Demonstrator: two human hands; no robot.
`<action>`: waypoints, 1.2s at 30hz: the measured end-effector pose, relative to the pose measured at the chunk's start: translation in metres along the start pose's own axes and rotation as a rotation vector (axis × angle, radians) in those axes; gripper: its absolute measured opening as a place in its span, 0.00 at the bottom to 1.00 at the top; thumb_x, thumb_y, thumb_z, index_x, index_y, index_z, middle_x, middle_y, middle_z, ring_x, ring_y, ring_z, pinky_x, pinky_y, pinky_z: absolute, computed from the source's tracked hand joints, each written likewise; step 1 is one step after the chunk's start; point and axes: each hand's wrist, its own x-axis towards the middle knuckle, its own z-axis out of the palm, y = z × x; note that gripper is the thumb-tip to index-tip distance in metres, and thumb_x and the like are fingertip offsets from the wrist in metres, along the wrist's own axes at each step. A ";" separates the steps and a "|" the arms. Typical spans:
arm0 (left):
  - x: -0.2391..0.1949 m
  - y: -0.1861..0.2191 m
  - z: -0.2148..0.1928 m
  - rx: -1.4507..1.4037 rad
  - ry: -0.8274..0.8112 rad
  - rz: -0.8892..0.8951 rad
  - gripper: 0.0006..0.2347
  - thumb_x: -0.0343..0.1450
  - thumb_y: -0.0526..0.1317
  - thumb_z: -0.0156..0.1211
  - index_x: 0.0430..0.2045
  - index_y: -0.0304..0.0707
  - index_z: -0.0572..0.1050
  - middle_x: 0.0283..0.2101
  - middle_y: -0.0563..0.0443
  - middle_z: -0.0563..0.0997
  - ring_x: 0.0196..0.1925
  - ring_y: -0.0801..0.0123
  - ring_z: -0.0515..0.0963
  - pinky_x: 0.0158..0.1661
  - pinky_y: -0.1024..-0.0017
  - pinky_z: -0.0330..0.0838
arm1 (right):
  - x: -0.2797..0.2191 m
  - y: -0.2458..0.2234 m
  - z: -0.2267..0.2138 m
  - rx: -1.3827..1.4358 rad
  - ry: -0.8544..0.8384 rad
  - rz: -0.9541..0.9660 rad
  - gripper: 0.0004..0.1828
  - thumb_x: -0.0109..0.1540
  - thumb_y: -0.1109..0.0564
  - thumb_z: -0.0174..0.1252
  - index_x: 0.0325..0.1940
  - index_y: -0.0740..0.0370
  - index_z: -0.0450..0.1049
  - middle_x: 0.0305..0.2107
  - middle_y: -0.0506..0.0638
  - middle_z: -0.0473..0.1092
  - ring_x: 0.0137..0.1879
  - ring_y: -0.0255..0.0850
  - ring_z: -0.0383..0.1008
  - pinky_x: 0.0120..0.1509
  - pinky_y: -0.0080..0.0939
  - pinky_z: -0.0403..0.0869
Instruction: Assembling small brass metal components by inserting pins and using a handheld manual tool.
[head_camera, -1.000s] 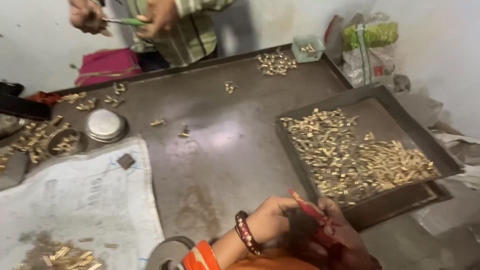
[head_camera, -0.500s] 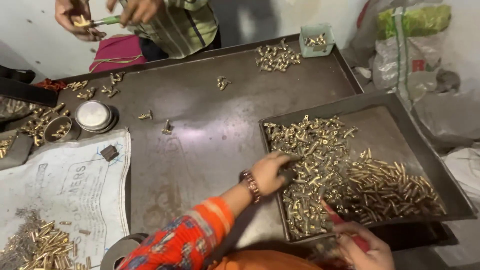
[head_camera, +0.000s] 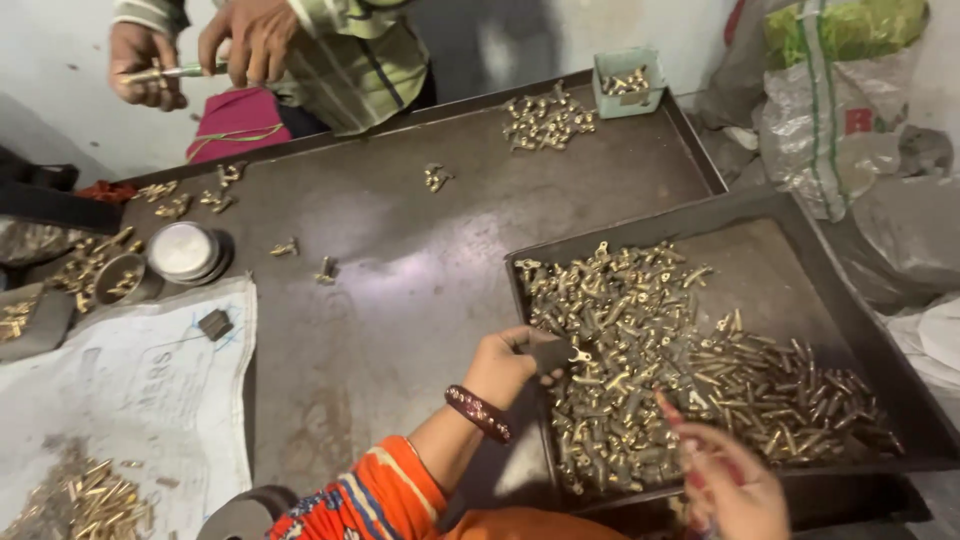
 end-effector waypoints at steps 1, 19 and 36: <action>-0.008 0.002 0.004 -0.032 0.046 -0.069 0.10 0.66 0.24 0.59 0.38 0.28 0.82 0.34 0.45 0.86 0.30 0.71 0.82 0.32 0.74 0.77 | -0.001 -0.021 -0.007 0.197 -0.172 -0.043 0.17 0.62 0.65 0.60 0.55 0.63 0.82 0.23 0.56 0.71 0.18 0.32 0.62 0.19 0.35 0.59; -0.182 0.092 0.026 0.561 0.188 0.640 0.09 0.65 0.31 0.65 0.37 0.36 0.83 0.41 0.47 0.85 0.45 0.58 0.84 0.48 0.67 0.77 | -0.140 -0.139 0.063 -0.436 -0.187 -0.491 0.22 0.55 0.59 0.65 0.54 0.49 0.80 0.29 0.46 0.78 0.33 0.30 0.79 0.40 0.33 0.76; -0.144 0.141 -0.037 -0.449 -0.600 0.092 0.12 0.77 0.31 0.53 0.53 0.21 0.72 0.49 0.47 0.83 0.41 0.69 0.80 0.43 0.73 0.76 | -0.148 -0.107 0.167 -0.064 -0.685 -0.539 0.08 0.63 0.62 0.61 0.44 0.69 0.79 0.36 0.54 0.79 0.43 0.42 0.79 0.48 0.40 0.77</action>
